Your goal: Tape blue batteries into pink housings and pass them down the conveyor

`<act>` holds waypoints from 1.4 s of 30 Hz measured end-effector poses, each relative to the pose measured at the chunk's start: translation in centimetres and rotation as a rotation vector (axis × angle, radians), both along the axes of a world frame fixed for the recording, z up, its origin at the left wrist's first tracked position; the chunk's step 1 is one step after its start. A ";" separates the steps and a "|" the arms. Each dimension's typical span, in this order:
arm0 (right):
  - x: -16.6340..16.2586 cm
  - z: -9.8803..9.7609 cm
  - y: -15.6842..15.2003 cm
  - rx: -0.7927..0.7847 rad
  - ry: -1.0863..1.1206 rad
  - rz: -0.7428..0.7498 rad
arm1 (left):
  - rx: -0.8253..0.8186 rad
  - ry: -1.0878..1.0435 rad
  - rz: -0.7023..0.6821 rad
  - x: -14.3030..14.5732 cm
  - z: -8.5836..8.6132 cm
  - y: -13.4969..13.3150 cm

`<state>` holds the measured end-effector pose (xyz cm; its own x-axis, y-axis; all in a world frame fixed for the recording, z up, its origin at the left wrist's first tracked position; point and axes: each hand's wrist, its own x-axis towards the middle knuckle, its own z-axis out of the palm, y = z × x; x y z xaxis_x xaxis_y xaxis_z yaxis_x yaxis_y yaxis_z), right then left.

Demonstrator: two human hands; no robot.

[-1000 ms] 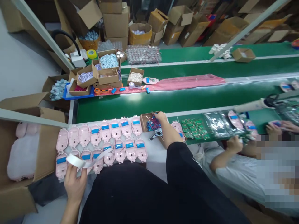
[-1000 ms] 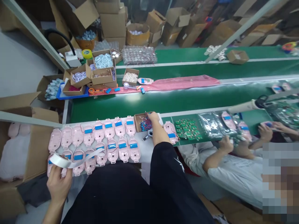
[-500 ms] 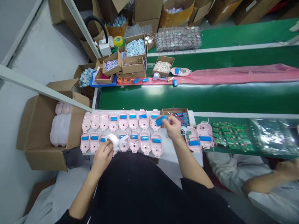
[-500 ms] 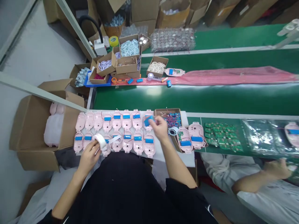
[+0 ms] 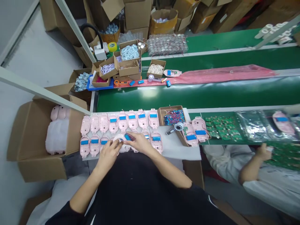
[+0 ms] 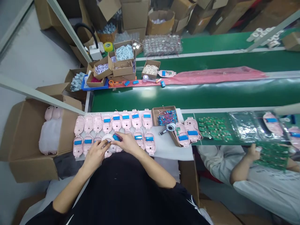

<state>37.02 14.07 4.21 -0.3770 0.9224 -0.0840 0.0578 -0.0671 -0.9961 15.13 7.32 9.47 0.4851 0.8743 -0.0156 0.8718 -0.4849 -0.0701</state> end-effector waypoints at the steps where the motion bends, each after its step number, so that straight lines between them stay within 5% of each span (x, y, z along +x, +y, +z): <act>1: -0.7 -0.5 -0.5 -0.072 0.072 0.007 | -0.003 -0.006 0.017 -0.2 -0.2 -0.2; 9: -8.6 -4.9 -3.4 -0.532 0.656 -0.375 | 0.031 -0.064 0.169 -1.0 -2.9 -1.8; 13: -9.8 -7.3 2.2 -0.447 0.598 -0.412 | -0.059 -0.191 0.070 -3.7 -3.5 -3.4; 15: -11.0 -8.7 6.0 -0.361 0.454 -0.434 | -0.025 -0.254 0.138 -6.5 -3.8 -4.6; 20: -18.3 -11.6 11.8 -0.204 -0.071 -0.039 | 0.157 -0.344 0.462 -14.9 -5.0 -7.7; 26: -27.5 -12.7 16.8 0.234 -0.947 0.445 | 0.147 -0.402 0.536 -20.9 -6.1 -10.8; 31: -30.3 -14.2 19.3 0.282 -1.085 0.499 | 0.130 -0.462 0.570 -24.7 -7.7 -11.7; 42: -32.9 -16.5 18.4 0.387 -1.218 0.546 | 0.069 -0.543 0.583 -29.6 -9.4 -10.2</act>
<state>4.16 32.48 -12.33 -0.5679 0.7237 -0.3921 0.8229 0.5105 -0.2495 -14.43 -2.87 0.03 -0.1259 0.9799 0.1550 0.9044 0.0492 0.4238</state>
